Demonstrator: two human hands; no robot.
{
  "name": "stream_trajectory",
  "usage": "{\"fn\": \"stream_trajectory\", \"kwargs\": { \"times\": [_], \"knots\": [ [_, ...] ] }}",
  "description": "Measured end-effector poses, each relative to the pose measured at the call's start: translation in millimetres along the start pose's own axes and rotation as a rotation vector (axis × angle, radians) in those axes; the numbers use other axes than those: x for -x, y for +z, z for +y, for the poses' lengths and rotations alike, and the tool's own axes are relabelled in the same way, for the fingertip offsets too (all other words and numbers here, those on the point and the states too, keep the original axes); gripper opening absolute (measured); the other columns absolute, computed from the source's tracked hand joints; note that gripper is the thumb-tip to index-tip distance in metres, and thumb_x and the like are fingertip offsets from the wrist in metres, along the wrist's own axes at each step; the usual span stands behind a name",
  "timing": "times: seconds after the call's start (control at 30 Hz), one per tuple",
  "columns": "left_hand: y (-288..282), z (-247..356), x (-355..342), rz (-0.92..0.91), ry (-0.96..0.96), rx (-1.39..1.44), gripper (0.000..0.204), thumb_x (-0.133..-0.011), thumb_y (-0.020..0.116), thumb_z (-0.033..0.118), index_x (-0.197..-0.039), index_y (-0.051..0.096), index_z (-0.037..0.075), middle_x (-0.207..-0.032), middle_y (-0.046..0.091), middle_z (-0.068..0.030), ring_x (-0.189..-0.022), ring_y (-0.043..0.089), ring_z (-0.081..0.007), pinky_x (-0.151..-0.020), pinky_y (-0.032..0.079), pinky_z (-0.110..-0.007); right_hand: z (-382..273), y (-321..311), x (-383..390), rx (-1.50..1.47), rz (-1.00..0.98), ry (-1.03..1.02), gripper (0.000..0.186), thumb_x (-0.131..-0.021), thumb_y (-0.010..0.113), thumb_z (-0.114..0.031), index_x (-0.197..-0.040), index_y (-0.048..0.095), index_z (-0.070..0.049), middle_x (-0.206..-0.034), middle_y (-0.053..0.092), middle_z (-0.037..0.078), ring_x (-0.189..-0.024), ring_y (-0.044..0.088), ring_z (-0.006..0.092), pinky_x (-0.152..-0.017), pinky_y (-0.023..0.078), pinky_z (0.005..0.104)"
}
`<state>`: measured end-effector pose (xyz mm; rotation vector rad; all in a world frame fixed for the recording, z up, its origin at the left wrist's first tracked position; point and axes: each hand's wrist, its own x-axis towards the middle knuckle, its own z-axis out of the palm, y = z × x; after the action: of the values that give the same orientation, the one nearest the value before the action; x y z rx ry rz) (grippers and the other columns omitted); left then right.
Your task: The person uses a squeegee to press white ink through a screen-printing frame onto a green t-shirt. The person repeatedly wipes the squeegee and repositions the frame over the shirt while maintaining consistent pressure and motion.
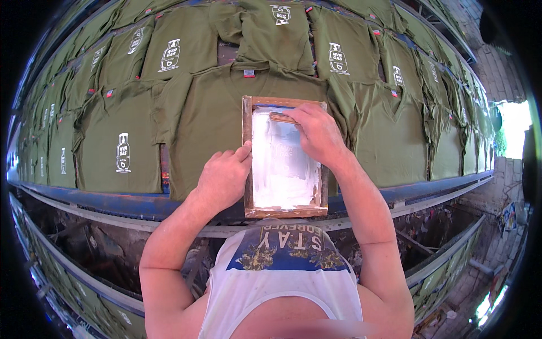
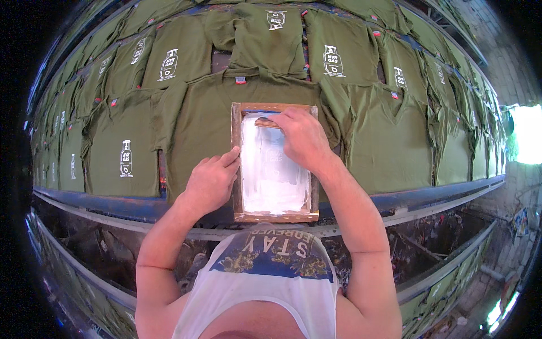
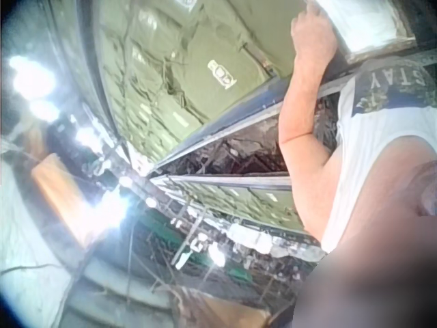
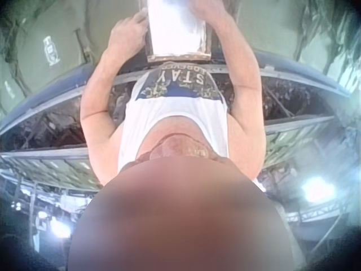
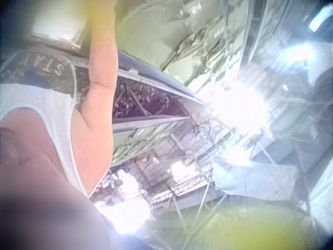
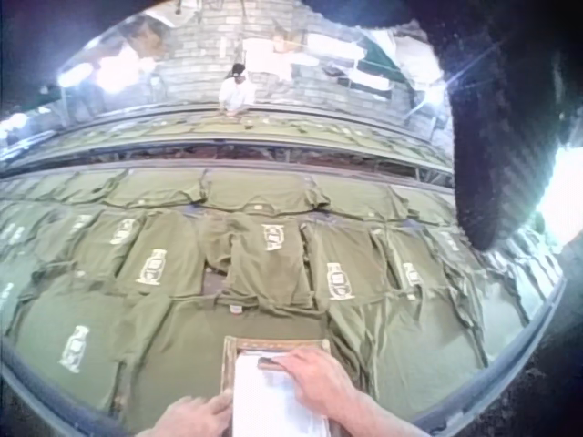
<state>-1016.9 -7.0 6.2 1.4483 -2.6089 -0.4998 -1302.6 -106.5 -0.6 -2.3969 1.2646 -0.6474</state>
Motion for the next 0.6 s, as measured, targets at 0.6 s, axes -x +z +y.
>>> {"fn": "stream_trajectory", "kwargs": {
  "times": [0.6],
  "knots": [
    [3.5,4.3,0.8,0.031,-0.016,-0.026,0.04,-0.094,0.074,0.006,-0.133,0.076,-0.002,-0.155,0.07,-0.0166,-0.113,0.078,-0.0368,-0.099,0.063,-0.05,-86.0,-16.6,122.3,-0.149,-0.3,-0.121,0.044,-0.083,0.076,0.003,-0.127,0.08,-0.002,-0.114,0.079,0.018,-0.109,0.075,0.0397,-0.102,0.061,0.0506]
  ]
}}
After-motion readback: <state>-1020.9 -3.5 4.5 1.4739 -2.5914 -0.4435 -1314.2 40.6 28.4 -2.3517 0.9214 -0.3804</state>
